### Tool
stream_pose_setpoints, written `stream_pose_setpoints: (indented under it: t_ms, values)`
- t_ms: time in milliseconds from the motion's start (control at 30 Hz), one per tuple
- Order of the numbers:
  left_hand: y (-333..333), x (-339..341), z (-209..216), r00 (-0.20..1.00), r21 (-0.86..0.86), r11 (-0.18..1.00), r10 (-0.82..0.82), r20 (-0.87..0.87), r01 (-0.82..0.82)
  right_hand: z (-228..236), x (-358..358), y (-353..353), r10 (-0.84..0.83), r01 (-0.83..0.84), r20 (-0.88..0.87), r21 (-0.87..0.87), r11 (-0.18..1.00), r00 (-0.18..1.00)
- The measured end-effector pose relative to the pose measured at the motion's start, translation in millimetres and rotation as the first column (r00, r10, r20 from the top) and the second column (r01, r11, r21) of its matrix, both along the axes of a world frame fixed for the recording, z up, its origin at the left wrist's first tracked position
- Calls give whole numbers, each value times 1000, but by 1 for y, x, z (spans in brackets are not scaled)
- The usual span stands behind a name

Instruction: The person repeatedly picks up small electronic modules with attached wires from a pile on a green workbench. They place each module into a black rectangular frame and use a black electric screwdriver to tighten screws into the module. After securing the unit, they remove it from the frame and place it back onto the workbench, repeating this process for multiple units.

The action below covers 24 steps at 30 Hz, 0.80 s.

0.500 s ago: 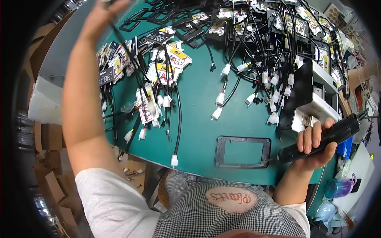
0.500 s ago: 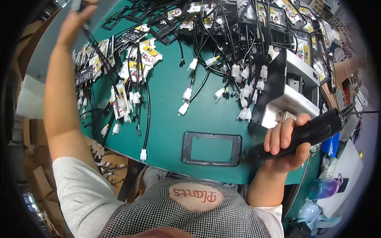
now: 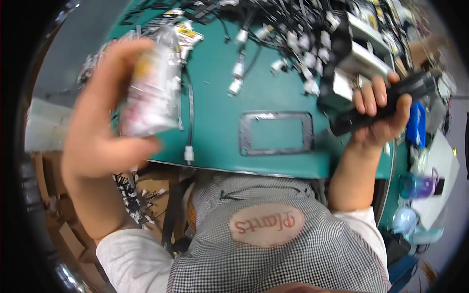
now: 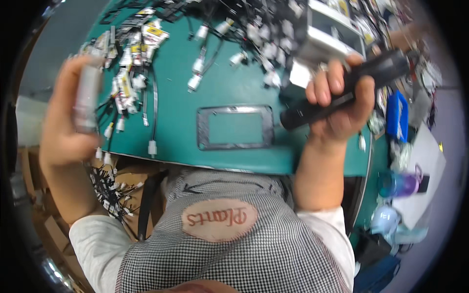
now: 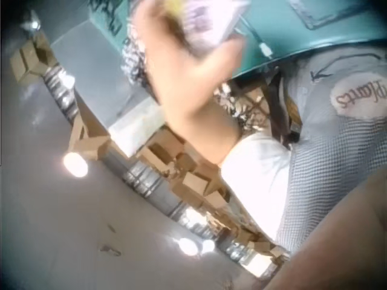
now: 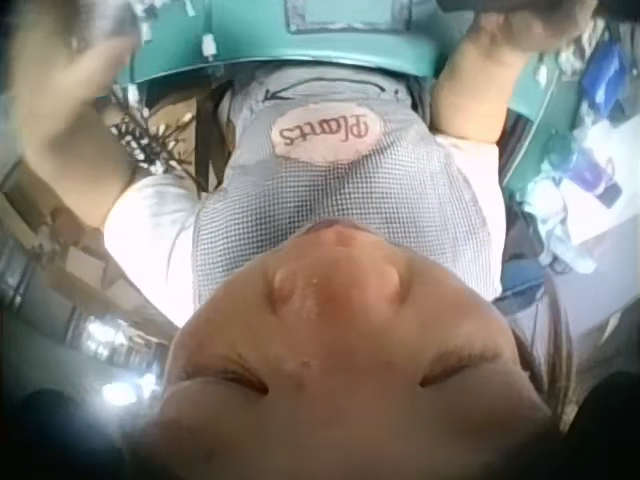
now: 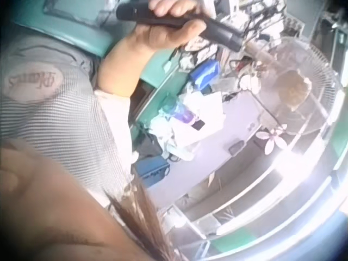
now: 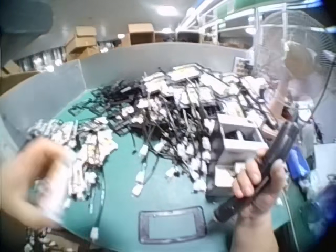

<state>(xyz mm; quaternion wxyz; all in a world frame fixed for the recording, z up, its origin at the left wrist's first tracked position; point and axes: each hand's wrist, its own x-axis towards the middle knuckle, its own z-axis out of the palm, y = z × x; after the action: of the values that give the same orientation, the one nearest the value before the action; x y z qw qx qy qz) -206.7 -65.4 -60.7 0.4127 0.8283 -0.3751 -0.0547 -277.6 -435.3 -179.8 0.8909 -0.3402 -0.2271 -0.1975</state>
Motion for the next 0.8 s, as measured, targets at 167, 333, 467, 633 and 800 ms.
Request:
stream_pose_setpoints:
  t_ms: [167, 333, 467, 633, 800]
  values:
    - [-82, -44, -83, 987, 291, 954, 20, 157, -66, -1, 5, -12, -2, 2, 0, 49, 999, 1000]
    - [-121, -57, -136, 949, 208, 977, -17, 316, -52, 0, 2, -26, 29, -32, 31, 82, 996, 999]
    - [-128, -64, -159, 902, 247, 969, -85, 424, -25, -1, 3, -27, 15, -17, 31, 54, 998, 999]
    - [-125, -64, -148, 876, 376, 921, -94, 472, -104, -13, 30, -3, 250, -421, 436, 356, 834, 864]
    - [-124, -57, -150, 939, 333, 943, -99, 330, -18, 3, 1, -22, -111, 114, 84, -30, 993, 990]
